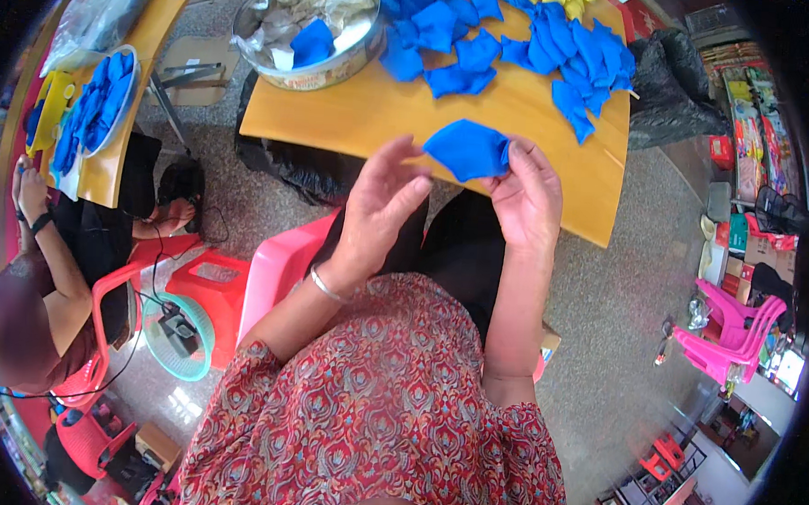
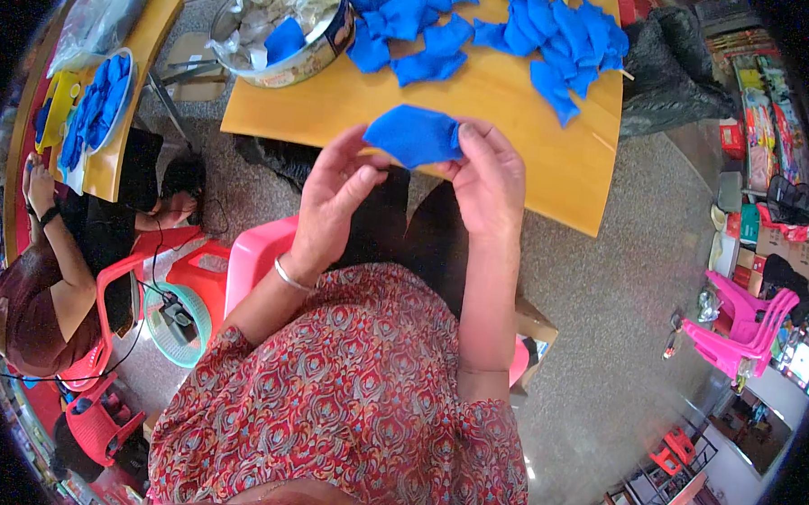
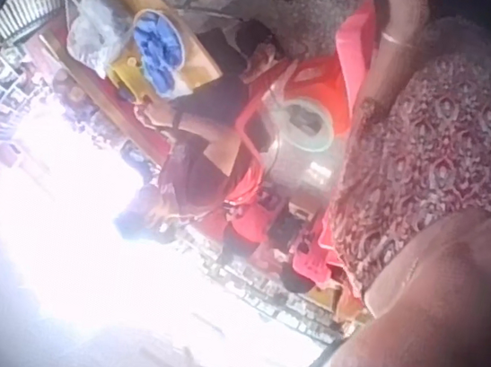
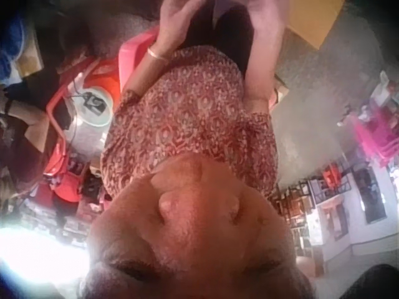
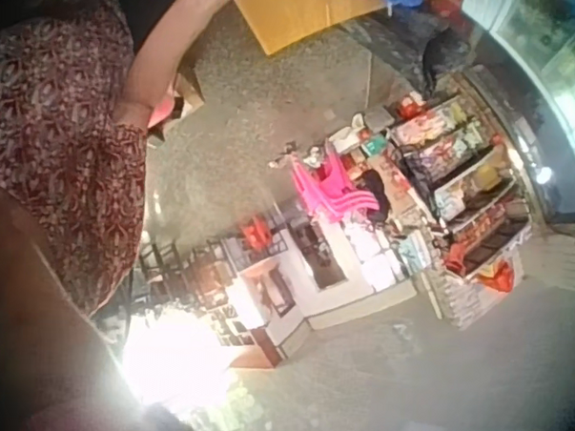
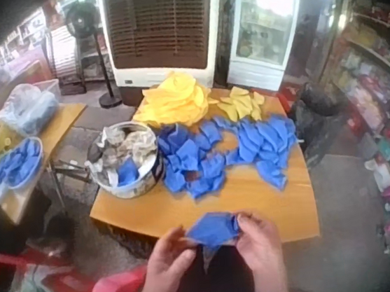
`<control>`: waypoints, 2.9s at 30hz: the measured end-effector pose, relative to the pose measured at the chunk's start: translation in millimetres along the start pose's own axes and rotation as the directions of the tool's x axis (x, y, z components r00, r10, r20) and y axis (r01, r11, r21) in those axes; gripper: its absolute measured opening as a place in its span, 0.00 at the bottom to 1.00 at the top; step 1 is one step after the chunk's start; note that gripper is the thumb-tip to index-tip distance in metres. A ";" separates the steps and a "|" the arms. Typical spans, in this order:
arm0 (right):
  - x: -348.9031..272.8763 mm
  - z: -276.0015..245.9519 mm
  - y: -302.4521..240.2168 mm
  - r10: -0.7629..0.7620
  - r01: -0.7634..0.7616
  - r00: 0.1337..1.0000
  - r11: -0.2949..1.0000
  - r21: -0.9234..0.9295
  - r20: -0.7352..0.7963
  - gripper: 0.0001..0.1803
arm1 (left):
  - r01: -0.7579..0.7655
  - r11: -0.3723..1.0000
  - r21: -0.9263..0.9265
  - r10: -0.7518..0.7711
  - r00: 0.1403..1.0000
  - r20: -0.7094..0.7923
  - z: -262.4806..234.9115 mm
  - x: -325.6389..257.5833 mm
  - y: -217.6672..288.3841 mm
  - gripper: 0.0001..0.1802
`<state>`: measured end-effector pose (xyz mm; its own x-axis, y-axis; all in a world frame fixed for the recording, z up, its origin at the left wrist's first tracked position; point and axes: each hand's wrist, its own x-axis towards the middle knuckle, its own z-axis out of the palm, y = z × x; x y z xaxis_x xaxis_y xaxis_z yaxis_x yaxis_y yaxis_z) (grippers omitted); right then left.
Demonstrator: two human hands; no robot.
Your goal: Stuffing small white packets into blue fabric components at a workstation.
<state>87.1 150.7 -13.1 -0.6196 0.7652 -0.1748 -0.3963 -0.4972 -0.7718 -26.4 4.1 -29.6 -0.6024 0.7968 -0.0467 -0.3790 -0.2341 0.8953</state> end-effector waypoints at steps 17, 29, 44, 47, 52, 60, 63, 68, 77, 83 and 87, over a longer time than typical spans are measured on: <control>-65.2 2.2 43.7 -0.140 0.128 0.990 0.912 -0.389 -0.002 0.17 | 0.346 0.879 -0.328 -0.380 0.924 -0.044 -12.9 -22.1 5.1 0.14; -72.7 15.8 31.0 -0.487 0.608 0.750 0.239 -0.757 0.448 0.16 | 0.272 0.952 -0.139 -0.294 0.938 -0.181 -11.0 -28.4 -3.0 0.12; -69.9 9.0 65.7 0.051 -0.046 0.998 0.987 -0.153 0.033 0.08 | 0.321 0.928 -0.188 -0.336 0.941 -0.050 -5.9 -29.5 -6.6 0.14; -68.8 11.1 64.1 -0.009 0.022 0.999 0.895 -0.446 0.031 0.08 | 0.207 0.958 -0.197 -0.227 0.970 -0.088 -10.6 -28.9 -12.1 0.11; -53.1 16.1 59.6 -0.266 0.242 0.963 0.795 -0.556 0.039 0.06 | 0.125 0.989 -0.083 -0.139 0.969 -0.205 -17.0 -26.7 -4.7 0.04; 67.0 119.6 26.0 -0.494 0.692 0.705 0.320 -0.648 0.509 0.07 | 0.237 0.961 -0.144 -0.266 0.935 -0.233 -25.1 -32.4 -9.9 0.06; 132.3 141.3 43.5 -0.494 0.795 0.554 0.075 -0.603 0.670 0.07 | 0.298 0.937 -0.180 -0.336 0.912 -0.236 -27.7 -26.6 -9.6 0.06; 202.7 162.8 68.1 -0.166 0.656 0.593 -0.469 -0.592 0.788 0.10 | 0.333 0.912 -0.239 -0.385 0.897 -0.217 -32.4 -24.2 1.0 0.06; 246.6 178.6 75.6 -0.110 0.643 0.477 -0.633 -0.431 0.872 0.05 | 0.396 0.877 -0.271 -0.449 0.877 -0.169 -38.9 -9.5 -1.3 0.07; 220.5 169.8 35.2 -0.386 0.706 0.690 0.172 -0.687 0.612 0.10 | 0.389 0.878 -0.280 -0.439 0.887 -0.143 -40.2 -12.1 -3.1 0.08; 175.1 145.1 13.3 -0.295 0.581 0.814 0.414 -0.701 0.500 0.13 | 0.269 0.943 -0.194 -0.306 0.931 -0.197 -30.8 -10.2 9.2 0.17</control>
<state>-125.1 218.7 34.7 -0.7262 0.5652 0.3912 -0.0490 0.5252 -0.8496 -45.4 -23.4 -34.5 -0.5831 0.7043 -0.4050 -0.6559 -0.1140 0.7462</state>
